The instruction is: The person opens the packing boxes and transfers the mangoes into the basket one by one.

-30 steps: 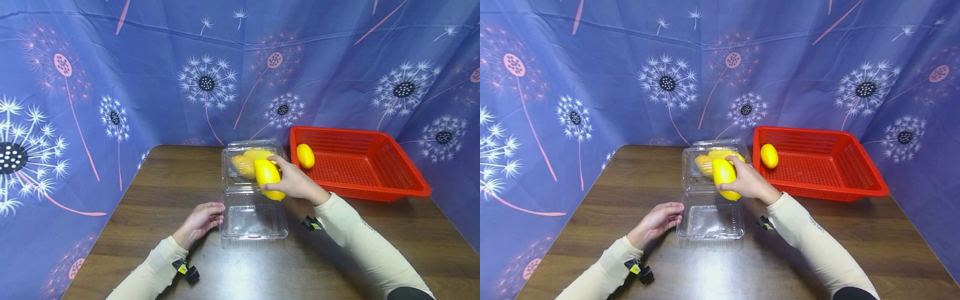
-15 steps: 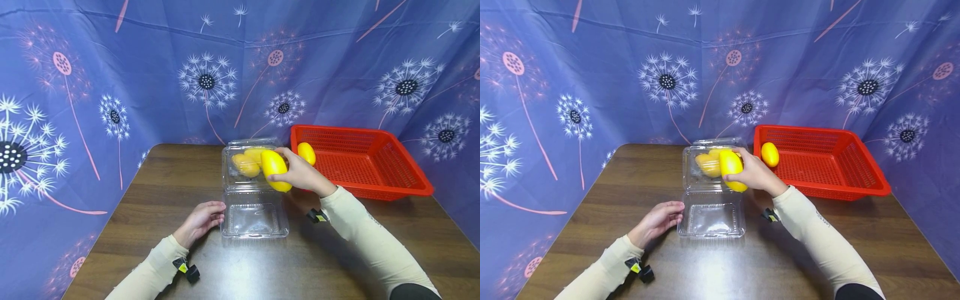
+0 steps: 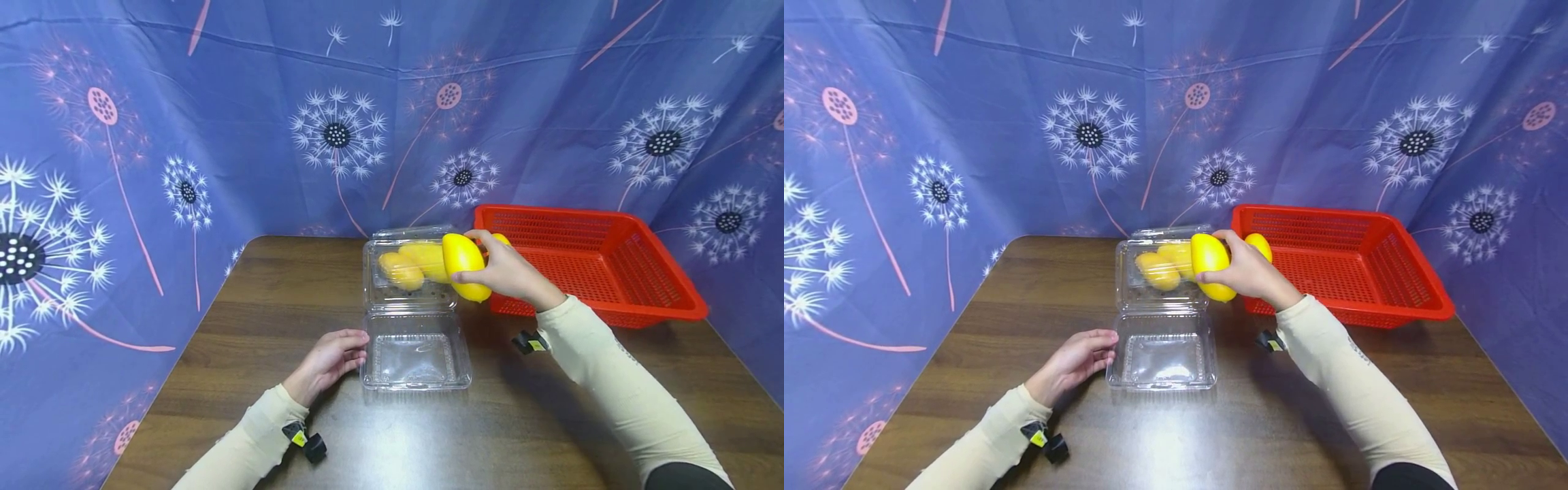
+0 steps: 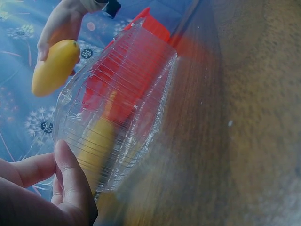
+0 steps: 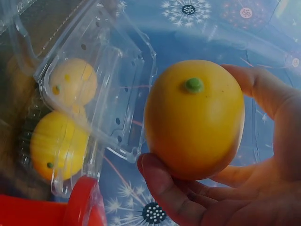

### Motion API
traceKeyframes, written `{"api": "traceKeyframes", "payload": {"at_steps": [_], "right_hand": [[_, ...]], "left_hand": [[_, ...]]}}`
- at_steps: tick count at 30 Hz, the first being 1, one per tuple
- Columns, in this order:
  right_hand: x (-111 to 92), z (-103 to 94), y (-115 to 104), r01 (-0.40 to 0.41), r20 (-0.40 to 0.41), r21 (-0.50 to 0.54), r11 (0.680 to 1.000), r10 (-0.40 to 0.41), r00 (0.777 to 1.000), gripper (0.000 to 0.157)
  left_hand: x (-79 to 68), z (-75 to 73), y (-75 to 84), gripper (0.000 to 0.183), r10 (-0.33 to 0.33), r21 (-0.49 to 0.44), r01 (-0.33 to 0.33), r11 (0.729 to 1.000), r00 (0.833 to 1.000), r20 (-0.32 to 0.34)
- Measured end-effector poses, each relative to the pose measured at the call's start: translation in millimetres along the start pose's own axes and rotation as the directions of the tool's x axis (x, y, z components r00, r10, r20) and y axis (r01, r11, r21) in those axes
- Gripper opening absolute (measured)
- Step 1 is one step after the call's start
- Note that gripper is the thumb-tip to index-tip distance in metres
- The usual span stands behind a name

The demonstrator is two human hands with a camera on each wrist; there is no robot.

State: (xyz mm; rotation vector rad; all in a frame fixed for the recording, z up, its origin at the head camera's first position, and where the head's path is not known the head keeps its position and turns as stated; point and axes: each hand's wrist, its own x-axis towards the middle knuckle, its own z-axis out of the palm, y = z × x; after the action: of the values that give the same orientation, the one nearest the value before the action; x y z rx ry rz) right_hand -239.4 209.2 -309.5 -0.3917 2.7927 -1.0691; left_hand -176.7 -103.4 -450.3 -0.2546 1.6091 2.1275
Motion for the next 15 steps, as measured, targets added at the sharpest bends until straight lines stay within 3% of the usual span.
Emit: {"api": "traceKeyframes", "payload": {"at_steps": [15], "right_hand": [[8.9, -8.6, 7.8, -0.02, -0.018, -0.022, 1.0, 0.02, 1.0, 0.085]], "left_hand": [[0.7, -0.5, 0.0, 0.014, -0.002, 0.005, 0.002, 1.0, 1.0, -0.01]]}}
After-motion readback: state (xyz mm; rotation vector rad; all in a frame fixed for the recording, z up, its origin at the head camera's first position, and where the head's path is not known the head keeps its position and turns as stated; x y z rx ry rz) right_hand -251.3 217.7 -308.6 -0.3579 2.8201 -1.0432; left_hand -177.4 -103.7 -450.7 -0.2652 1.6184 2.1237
